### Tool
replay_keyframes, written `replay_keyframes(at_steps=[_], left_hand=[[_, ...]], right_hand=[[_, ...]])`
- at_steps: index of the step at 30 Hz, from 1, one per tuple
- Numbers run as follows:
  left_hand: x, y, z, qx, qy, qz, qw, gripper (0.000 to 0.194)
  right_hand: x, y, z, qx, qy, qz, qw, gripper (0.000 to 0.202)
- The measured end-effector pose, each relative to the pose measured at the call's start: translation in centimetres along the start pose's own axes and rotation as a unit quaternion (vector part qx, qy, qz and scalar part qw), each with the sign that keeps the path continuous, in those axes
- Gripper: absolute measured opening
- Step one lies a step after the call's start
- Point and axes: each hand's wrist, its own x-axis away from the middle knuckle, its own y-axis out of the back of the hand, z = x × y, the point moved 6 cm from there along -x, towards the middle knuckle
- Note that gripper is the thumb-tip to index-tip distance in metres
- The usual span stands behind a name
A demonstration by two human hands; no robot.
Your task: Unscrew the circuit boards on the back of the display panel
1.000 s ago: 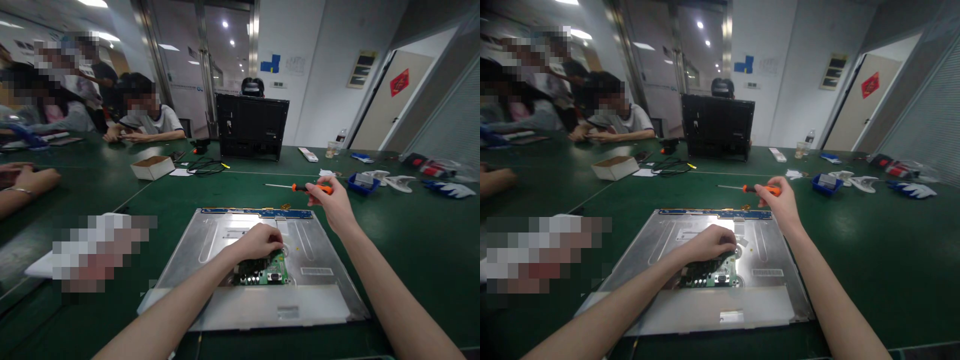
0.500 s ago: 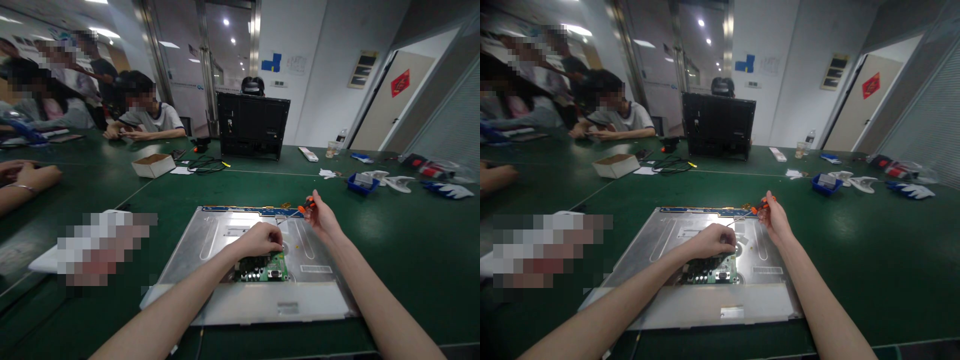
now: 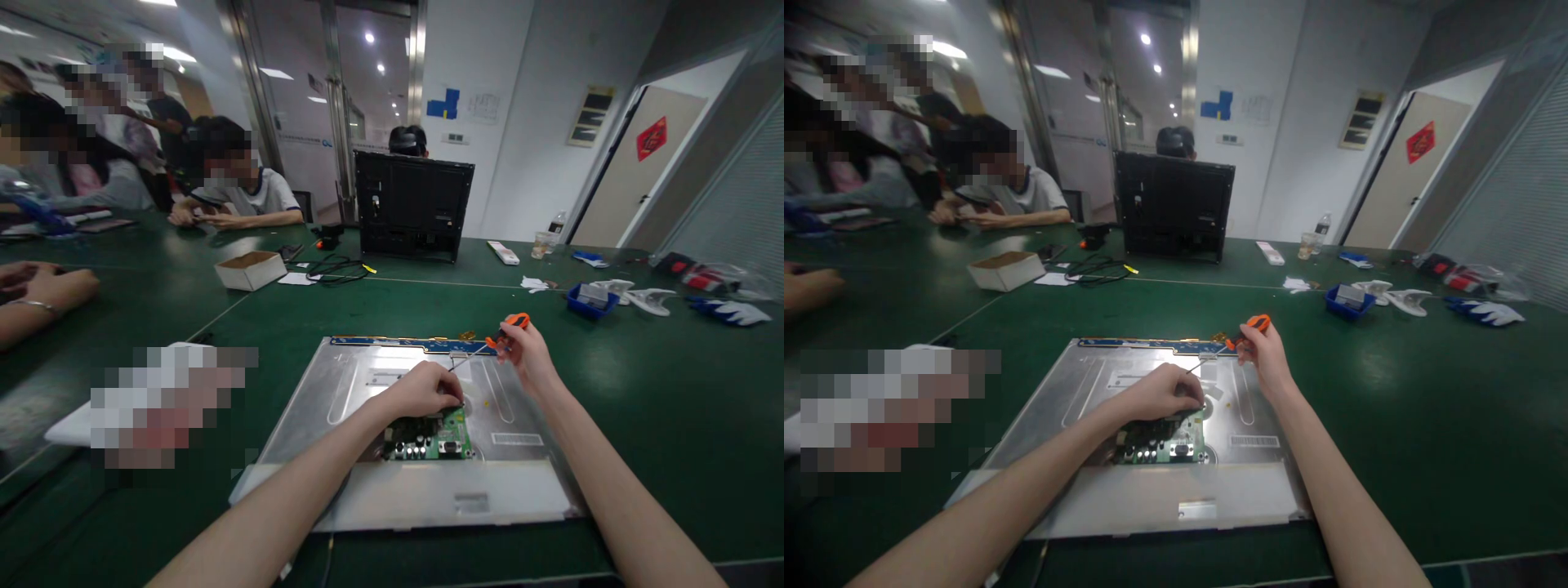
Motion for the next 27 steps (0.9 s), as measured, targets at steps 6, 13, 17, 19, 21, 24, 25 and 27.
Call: replay_keyframes(at_steps=[6,13,17,19,21,24,25,27], left_hand=[[0.0,0.0,0.0,0.014,-0.003,0.005,1.000,0.010],[0.0,0.1,0.2,0.021,-0.003,0.004,1.000,0.010],[0.0,0.1,0.2,0.019,-0.004,0.007,1.000,0.012],[0.0,0.1,0.2,0.018,-0.004,0.008,1.000,0.013],[0.0,0.1,0.2,0.018,-0.003,0.008,1.000,0.013],[0.0,0.1,0.3,0.018,-0.001,0.008,1.000,0.013],[-0.1,0.0,0.3,0.019,0.000,0.009,1.000,0.013],[-0.1,-0.1,0.4,0.023,0.000,0.012,1.000,0.014]], right_hand=[[1.7,0.8,2.9,0.086,0.076,-0.073,0.991,0.037],[3.7,-0.7,4.3,0.221,0.192,-0.032,0.956,0.058],[4.5,-2.1,3.8,0.250,0.220,0.021,0.943,0.047],[4.7,-2.7,3.7,0.256,0.228,0.037,0.939,0.042],[4.8,-3.0,3.7,0.255,0.231,0.048,0.938,0.041],[4.8,-3.2,3.6,0.258,0.226,0.052,0.938,0.040],[4.7,-3.2,3.6,0.259,0.223,0.051,0.938,0.040],[4.7,-3.1,3.6,0.256,0.219,0.050,0.940,0.040]])
